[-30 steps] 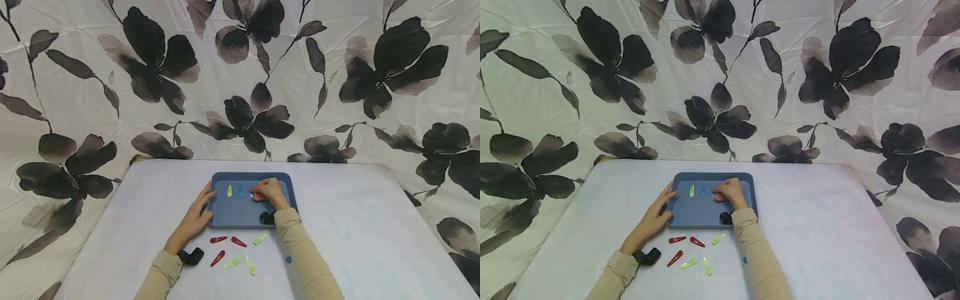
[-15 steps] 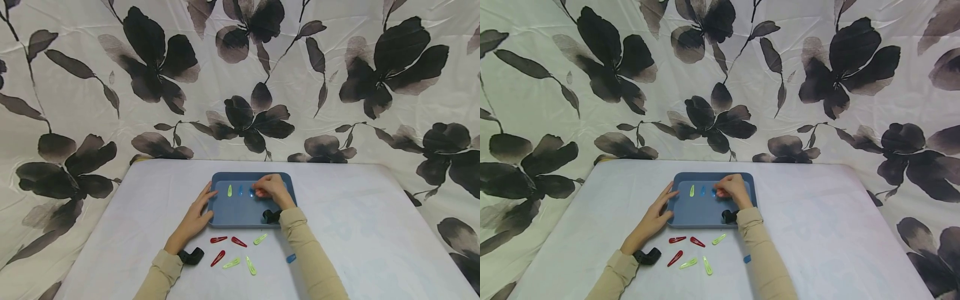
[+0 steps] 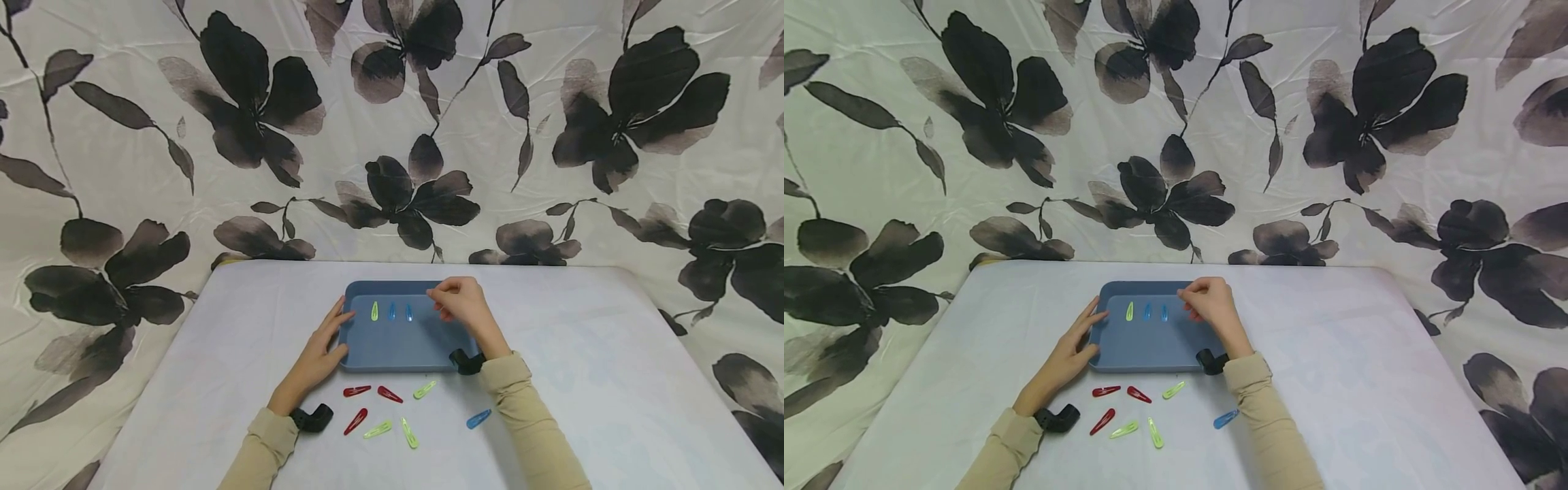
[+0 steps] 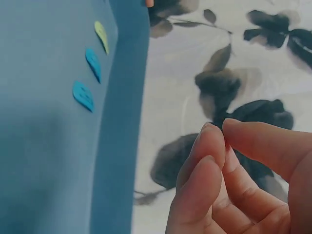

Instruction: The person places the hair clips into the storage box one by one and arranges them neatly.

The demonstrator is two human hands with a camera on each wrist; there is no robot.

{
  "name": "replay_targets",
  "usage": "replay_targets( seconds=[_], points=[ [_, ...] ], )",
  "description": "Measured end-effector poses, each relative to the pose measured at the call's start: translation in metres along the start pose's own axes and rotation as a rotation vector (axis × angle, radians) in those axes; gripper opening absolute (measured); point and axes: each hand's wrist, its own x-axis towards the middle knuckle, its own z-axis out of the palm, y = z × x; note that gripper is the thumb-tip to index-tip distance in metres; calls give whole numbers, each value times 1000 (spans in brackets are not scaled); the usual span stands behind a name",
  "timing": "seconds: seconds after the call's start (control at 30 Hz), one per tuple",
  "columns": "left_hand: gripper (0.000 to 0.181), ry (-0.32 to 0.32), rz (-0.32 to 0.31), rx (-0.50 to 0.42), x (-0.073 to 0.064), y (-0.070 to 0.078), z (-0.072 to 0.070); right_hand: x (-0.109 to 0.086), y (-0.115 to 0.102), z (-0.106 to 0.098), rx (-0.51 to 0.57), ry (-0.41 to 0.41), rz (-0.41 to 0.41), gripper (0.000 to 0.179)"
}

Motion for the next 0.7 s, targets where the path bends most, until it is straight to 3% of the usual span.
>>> replay_targets(
  seconds=[0.23, 0.7],
  points=[
    [63, 0, -8, -9, 0, 0, 0, -26, 2, -22, -80, -3, -97, 18],
    [63, 1, -8, -14, 0, -2, 1, -80, 23, -48, -179, -88, -205, 15]
  ],
)
